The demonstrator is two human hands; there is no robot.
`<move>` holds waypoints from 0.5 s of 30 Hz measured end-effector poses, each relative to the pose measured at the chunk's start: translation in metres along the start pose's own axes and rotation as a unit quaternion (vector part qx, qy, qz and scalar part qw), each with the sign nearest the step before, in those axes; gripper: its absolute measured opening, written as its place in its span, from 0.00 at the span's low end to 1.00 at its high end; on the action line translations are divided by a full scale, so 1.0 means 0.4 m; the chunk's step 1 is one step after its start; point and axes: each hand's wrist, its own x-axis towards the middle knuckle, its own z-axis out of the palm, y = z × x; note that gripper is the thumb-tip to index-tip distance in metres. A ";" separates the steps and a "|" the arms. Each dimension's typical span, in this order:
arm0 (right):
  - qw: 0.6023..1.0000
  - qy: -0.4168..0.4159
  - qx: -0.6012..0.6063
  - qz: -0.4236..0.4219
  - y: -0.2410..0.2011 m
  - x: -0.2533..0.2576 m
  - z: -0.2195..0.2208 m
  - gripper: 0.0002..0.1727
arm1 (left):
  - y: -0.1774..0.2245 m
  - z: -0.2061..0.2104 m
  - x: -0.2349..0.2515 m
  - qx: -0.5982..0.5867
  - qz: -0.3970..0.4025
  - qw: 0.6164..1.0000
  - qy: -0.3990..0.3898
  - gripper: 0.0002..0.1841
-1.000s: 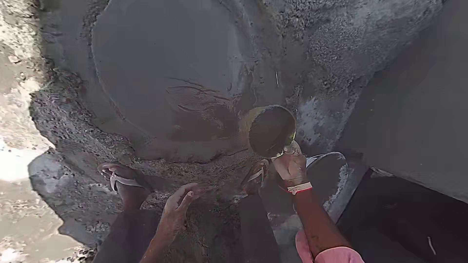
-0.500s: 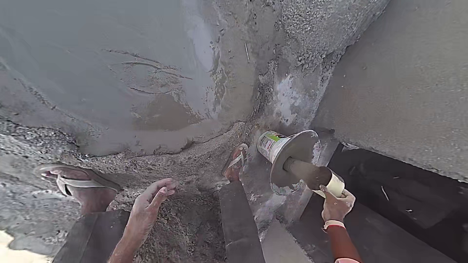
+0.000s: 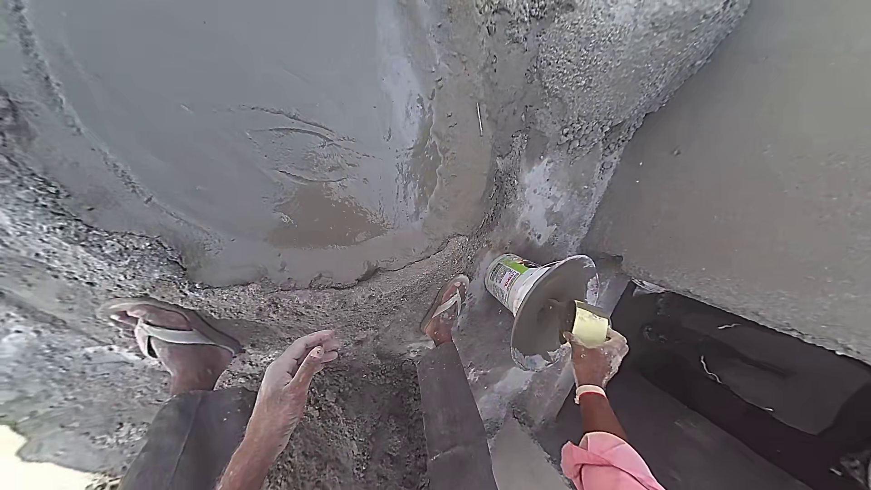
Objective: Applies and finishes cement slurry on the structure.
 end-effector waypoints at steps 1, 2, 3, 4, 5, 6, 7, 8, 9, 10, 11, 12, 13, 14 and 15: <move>1.000 -0.003 -0.008 0.006 0.003 -0.012 -0.012 0.46 | 0.001 0.000 -0.005 -0.001 -0.004 1.000 -0.005 0.21; 1.000 -0.014 -0.021 0.005 0.023 -0.015 -0.022 0.46 | 0.004 0.002 -0.010 -0.001 -0.008 1.000 -0.012 0.22; 0.999 -0.031 -0.035 -0.004 0.049 -0.007 -0.028 0.47 | 0.010 0.001 -0.012 -0.003 -0.008 1.000 -0.017 0.22; 0.998 -0.045 -0.049 -0.014 0.068 0.001 -0.030 0.47 | 0.021 -0.006 -0.007 -0.003 -0.005 1.000 -0.018 0.22; 0.997 -0.046 -0.056 -0.017 0.076 0.005 -0.031 0.48 | 0.031 -0.017 -0.005 -0.006 -0.003 1.000 -0.015 0.22; 0.998 -0.034 -0.057 -0.013 0.081 0.004 -0.040 0.49 | 0.037 -0.026 -0.010 -0.013 -0.004 1.000 -0.008 0.21; 0.998 -0.025 -0.057 -0.007 0.085 0.004 -0.055 0.50 | 0.042 -0.032 -0.016 -0.021 -0.005 1.000 -0.003 0.21; 0.997 -0.029 -0.065 -0.011 0.080 0.010 -0.060 0.50 | 0.049 -0.040 -0.014 -0.026 -0.004 1.000 0.003 0.20; 0.996 -0.035 -0.074 -0.024 0.071 0.016 -0.057 0.50 | 0.055 -0.051 -0.009 -0.030 -0.002 1.000 0.003 0.20; 0.997 -0.024 -0.066 -0.042 0.050 0.018 -0.060 0.49 | 0.056 -0.055 -0.008 -0.037 0.000 0.999 -0.001 0.20; 0.998 0.000 -0.030 -0.055 0.010 0.011 -0.065 0.48 | 0.055 -0.056 -0.011 -0.043 0.003 0.999 -0.004 0.20; 0.997 0.030 0.025 -0.063 -0.044 0.000 -0.062 0.47 | 0.056 -0.057 -0.012 -0.046 0.007 0.999 -0.007 0.20; 0.993 0.052 0.077 -0.076 -0.113 -0.014 -0.055 0.46 | 0.058 -0.058 -0.012 -0.048 0.008 0.999 -0.007 0.20; 0.986 0.060 0.119 -0.096 -0.192 -0.031 -0.042 0.46 | 0.062 -0.059 -0.013 -0.052 0.009 0.999 -0.007 0.20; 0.980 0.054 0.144 -0.126 -0.271 -0.048 -0.020 0.46 | 0.064 -0.059 -0.014 -0.056 0.009 0.998 -0.007 0.20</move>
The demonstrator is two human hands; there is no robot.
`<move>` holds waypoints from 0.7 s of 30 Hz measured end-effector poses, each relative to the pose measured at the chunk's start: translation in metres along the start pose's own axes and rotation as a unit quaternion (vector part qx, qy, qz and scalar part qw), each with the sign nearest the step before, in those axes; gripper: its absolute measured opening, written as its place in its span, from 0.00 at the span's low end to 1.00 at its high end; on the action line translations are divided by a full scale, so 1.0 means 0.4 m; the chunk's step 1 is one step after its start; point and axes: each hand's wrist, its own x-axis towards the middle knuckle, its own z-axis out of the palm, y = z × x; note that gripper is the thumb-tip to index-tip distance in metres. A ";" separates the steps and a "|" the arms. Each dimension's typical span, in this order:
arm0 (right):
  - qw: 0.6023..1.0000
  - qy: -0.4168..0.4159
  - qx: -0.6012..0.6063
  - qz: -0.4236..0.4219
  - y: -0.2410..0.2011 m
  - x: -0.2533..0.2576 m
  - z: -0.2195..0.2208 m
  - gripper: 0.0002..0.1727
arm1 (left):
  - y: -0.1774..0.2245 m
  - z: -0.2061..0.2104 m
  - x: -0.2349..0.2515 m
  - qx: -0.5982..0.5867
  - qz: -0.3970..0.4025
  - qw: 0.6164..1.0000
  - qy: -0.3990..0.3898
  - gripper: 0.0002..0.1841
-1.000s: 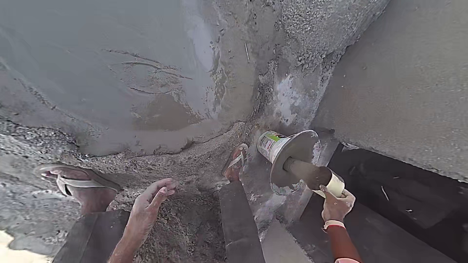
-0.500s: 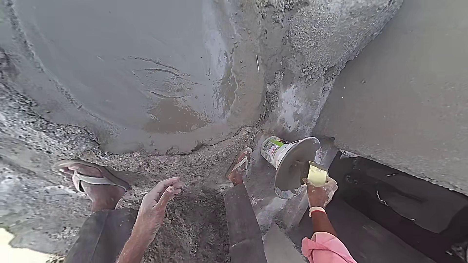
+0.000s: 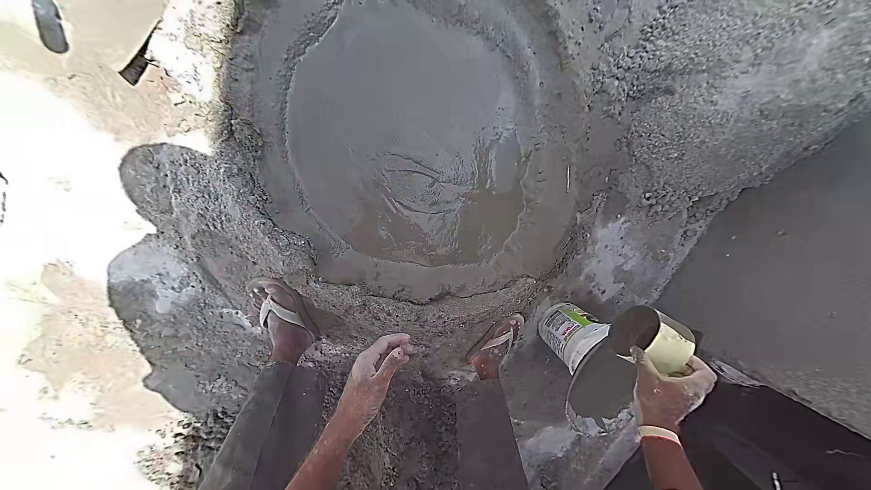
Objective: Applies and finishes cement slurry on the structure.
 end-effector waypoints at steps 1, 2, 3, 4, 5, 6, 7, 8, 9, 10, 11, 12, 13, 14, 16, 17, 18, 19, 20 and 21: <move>0.999 -0.024 0.020 -0.029 -0.070 -0.004 0.050 0.46 | 0.001 -0.002 -0.001 -0.003 0.001 1.000 0.001 0.20; 0.996 -0.058 0.033 -0.060 -0.133 -0.004 0.113 0.47 | 0.003 -0.006 -0.002 -0.003 0.004 1.000 0.001 0.19; 0.991 -0.092 0.039 -0.085 -0.194 -0.005 0.188 0.47 | 0.004 -0.010 -0.002 -0.004 0.005 1.000 0.001 0.19; 0.987 -0.122 0.043 -0.098 -0.254 -0.010 0.266 0.47 | 0.004 -0.013 -0.004 -0.003 0.002 1.000 0.004 0.19; 0.983 -0.145 0.047 -0.103 -0.306 -0.019 0.346 0.47 | 0.003 -0.016 -0.007 -0.003 -0.001 1.000 0.006 0.19; 0.980 -0.159 0.056 -0.103 -0.354 -0.030 0.425 0.47 | 0.004 -0.019 -0.009 -0.008 -0.004 1.000 0.010 0.19; 0.979 -0.169 0.071 -0.095 -0.402 -0.044 0.497 0.47 | 0.005 -0.023 -0.007 -0.012 -0.004 1.000 0.013 0.19; 0.977 -0.180 0.086 -0.081 -0.451 -0.064 0.558 0.47 | 0.004 -0.031 -0.004 -0.015 -0.004 1.000 0.016 0.20; 0.974 -0.190 0.101 -0.071 -0.495 -0.088 0.603 0.47 | 0.002 -0.039 0.000 -0.015 -0.001 1.000 0.018 0.20; 0.971 -0.200 0.116 -0.065 -0.526 -0.117 0.631 0.46 | -0.003 -0.044 0.000 -0.013 0.001 1.000 0.019 0.20; 0.966 -0.222 0.120 -0.061 -0.544 -0.146 0.630 0.42 | -0.011 -0.046 -0.006 -0.008 -0.003 1.000 0.016 0.20; 0.949 -0.304 0.075 -0.040 -0.569 -0.158 0.581 0.36 | -0.017 -0.044 -0.012 -0.001 -0.010 1.000 0.011 0.19; 0.872 -0.489 -0.013 0.016 -0.627 -0.111 0.509 0.35 | -0.019 -0.045 -0.007 0.012 -0.012 1.000 0.009 0.19; 0.914 -0.390 0.097 -0.055 -0.564 -0.139 0.557 0.29 | -0.022 -0.048 0.005 0.026 -0.010 1.000 0.013 0.19; 0.902 -0.379 0.201 -0.051 -0.484 -0.149 0.566 0.28 | -0.048 -0.041 -0.002 0.057 -0.023 0.998 0.029 0.19; 0.887 -0.403 0.224 -0.026 -0.462 -0.140 0.530 0.28 | -0.056 -0.032 -0.005 0.078 -0.036 0.996 0.036 0.18; 0.873 -0.420 0.250 -0.002 -0.438 -0.132 0.481 0.28 | -0.052 -0.016 -0.011 0.101 -0.062 0.992 0.042 0.18; 0.862 -0.423 0.278 0.022 -0.403 -0.124 0.434 0.27 | -0.030 0.010 -0.024 0.121 -0.103 0.986 0.043 0.17; 0.849 -0.426 0.309 0.043 -0.357 -0.117 0.382 0.25 | 0.011 0.046 -0.041 0.135 -0.155 0.978 0.034 0.17; 0.831 -0.433 0.343 0.064 -0.304 -0.114 0.326 0.23 | 0.039 0.081 -0.061 0.154 -0.191 0.969 0.014 0.17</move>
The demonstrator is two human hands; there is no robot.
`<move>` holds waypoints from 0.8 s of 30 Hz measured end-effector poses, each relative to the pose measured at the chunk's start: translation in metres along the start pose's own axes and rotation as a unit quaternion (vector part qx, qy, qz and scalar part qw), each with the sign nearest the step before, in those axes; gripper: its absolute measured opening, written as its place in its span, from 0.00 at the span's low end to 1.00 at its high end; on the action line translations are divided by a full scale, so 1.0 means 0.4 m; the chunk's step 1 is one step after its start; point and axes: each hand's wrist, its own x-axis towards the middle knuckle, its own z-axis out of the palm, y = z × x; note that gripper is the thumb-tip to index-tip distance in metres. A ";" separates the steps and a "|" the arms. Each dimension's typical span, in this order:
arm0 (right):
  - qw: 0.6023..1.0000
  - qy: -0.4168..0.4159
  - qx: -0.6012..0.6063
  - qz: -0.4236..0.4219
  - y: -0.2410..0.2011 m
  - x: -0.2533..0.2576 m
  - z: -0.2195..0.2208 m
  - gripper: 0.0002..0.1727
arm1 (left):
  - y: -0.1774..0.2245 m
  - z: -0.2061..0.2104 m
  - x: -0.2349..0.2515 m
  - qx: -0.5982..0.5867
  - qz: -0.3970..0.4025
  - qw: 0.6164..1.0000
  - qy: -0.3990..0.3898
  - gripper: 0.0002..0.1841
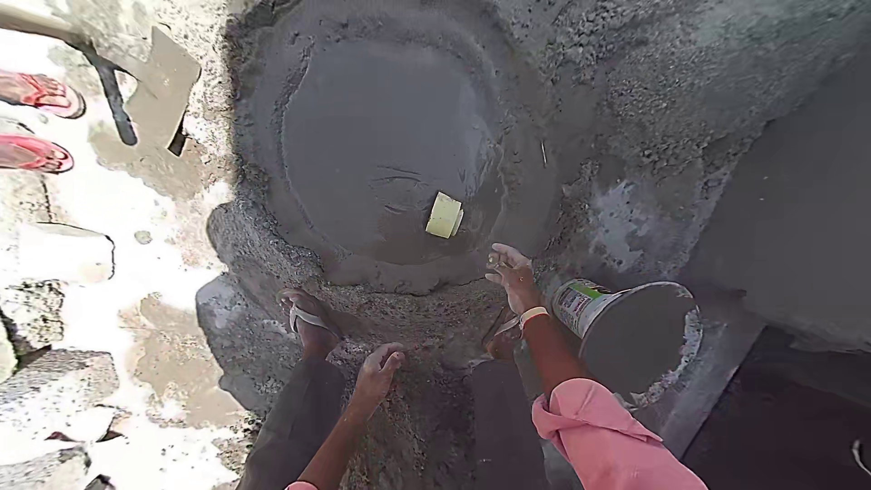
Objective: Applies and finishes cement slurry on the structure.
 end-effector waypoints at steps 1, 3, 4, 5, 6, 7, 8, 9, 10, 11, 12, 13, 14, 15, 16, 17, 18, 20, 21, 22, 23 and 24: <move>0.998 -0.007 0.054 0.013 0.017 -0.044 -0.057 0.22 | -0.023 0.024 -0.013 0.039 0.028 0.999 -0.021 0.18; 0.986 -0.011 0.164 0.036 0.048 -0.123 -0.168 0.21 | -0.112 0.071 0.011 0.100 0.204 0.974 -0.020 0.18; 0.978 0.001 0.203 0.039 0.067 -0.170 -0.221 0.20 | -0.051 0.101 -0.025 0.135 0.168 0.976 -0.040 0.18; 0.973 0.020 0.230 0.034 0.090 -0.217 -0.275 0.20 | 0.059 0.148 -0.079 0.163 0.073 0.982 -0.058 0.18; 0.966 0.049 0.251 0.030 0.118 -0.265 -0.331 0.19 | 0.127 0.204 -0.108 0.187 0.026 0.981 -0.053 0.18; 0.960 0.090 0.264 0.030 0.148 -0.316 -0.388 0.18 | 0.148 0.251 -0.108 0.219 0.028 0.974 -0.057 0.18; 0.954 0.137 0.264 0.030 0.180 -0.365 -0.451 0.18 | 0.145 0.292 -0.081 0.249 0.062 0.964 -0.067 0.18; 0.948 0.190 0.255 0.027 0.217 -0.412 -0.512 0.17 | 0.154 0.334 -0.059 0.274 0.093 0.954 -0.078 0.18; 0.938 0.253 0.237 0.026 0.263 -0.452 -0.570 0.16 | 0.174 0.381 -0.040 0.293 0.115 0.945 -0.086 0.18; 0.922 0.322 0.213 0.029 0.317 -0.481 -0.627 0.16 | 0.204 0.435 -0.025 0.304 0.129 0.939 -0.092 0.19; 0.903 0.385 0.186 0.041 0.379 -0.502 -0.686 0.17 | 0.231 0.492 -0.006 0.312 0.144 0.934 -0.095 0.19; 0.883 0.432 0.171 0.064 0.438 -0.514 -0.740 0.18 | 0.254 0.547 0.020 0.313 0.160 0.931 -0.096 0.19; 0.865 0.461 0.172 0.094 0.496 -0.516 -0.792 0.20 | 0.274 0.604 0.054 0.306 0.181 0.929 -0.097 0.19; 0.853 0.472 0.181 0.128 0.551 -0.511 -0.841 0.22 | 0.296 0.667 0.087 0.290 0.195 0.931 -0.103 0.20; 0.847 0.465 0.201 0.158 0.602 -0.498 -0.885 0.24 | 0.315 0.729 0.114 0.268 0.202 0.936 -0.109 0.21; 0.843 0.452 0.225 0.182 0.643 -0.477 -0.921 0.26 | 0.339 0.790 0.125 0.249 0.202 0.941 -0.109 0.23; 0.843 0.433 0.247 0.202 0.674 -0.458 -0.954 0.27 | 0.374 0.860 0.104 0.241 0.185 0.948 -0.095 0.24; 0.849 0.403 0.271 0.206 0.701 -0.411 -1.007 0.28 | 0.528 1.059 -0.073 0.243 0.076 0.967 -0.022 0.24; 0.857 0.388 0.281 0.191 0.703 -0.385 -1.032 0.28 | 0.622 1.175 -0.189 0.237 0.015 0.971 0.029 0.24; 0.863 0.375 0.286 0.180 0.701 -0.368 -1.052 0.27 | 0.662 1.260 -0.274 0.230 0.014 0.971 0.068 0.24; 0.870 0.363 0.288 0.172 0.693 -0.347 -1.076 0.27 | 0.674 1.317 -0.322 0.222 0.035 0.970 0.094 0.24; 0.875 0.352 0.290 0.163 0.684 -0.324 -1.103 0.27 | 0.676 1.354 -0.343 0.213 0.055 0.970 0.104 0.24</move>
